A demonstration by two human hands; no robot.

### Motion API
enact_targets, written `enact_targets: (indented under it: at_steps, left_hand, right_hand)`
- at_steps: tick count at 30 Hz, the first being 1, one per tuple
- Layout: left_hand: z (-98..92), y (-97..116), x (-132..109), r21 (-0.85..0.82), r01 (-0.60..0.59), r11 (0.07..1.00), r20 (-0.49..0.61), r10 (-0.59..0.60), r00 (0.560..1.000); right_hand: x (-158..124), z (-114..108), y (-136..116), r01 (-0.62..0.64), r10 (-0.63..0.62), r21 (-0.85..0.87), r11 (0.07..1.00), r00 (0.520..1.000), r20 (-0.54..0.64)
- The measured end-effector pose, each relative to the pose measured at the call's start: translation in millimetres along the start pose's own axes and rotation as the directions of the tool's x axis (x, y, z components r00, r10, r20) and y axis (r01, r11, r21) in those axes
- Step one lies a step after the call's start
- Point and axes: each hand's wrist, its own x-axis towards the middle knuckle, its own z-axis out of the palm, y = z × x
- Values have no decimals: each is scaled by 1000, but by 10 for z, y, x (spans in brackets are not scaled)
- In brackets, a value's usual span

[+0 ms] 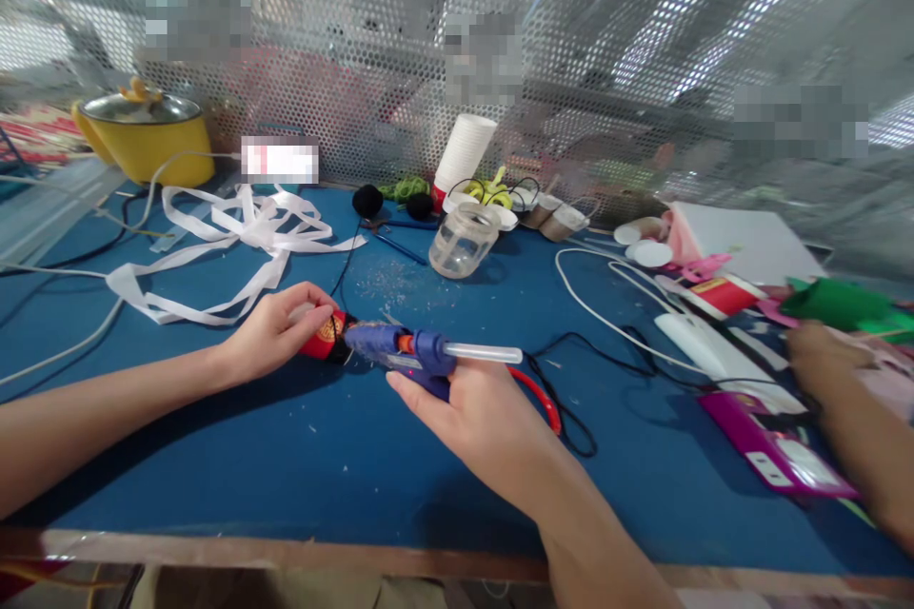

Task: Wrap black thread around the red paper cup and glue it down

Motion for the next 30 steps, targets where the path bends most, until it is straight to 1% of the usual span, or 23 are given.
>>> enact_targets:
  at_steps: [4, 10, 16, 21, 24, 30]
  left_hand:
    - [-6, 11, -2, -2, 22, 1000, 7, -22, 1000]
    - [-12, 10, -2, 2, 13, 1000, -2, -13, 1000]
    - [-5, -8, -46, 15, -111, 994, 9, 111, 994]
    - [-1, -36, -86, 55, -210, 976, 31, 209, 977]
    - [2, -49, -95, 65, -241, 968, 30, 240, 970]
    - [6, -51, -102, 69, -274, 959, 40, 272, 961]
  right_hand:
    - [-4, 1, -13, 9, -9, 10, 1000, 1000, 6]
    - [7, -4, 0, -3, 3, 8, 1000, 1000, -7]
    - [61, -29, 5, -23, 24, 20, 1000, 1000, -10]
    - [92, -24, 1, -117, 116, 60, 991, 993, 15]
    - [105, -23, -5, -163, 162, 54, 985, 986, 30]
    - [135, -19, -9, -158, 156, 53, 986, 987, 46]
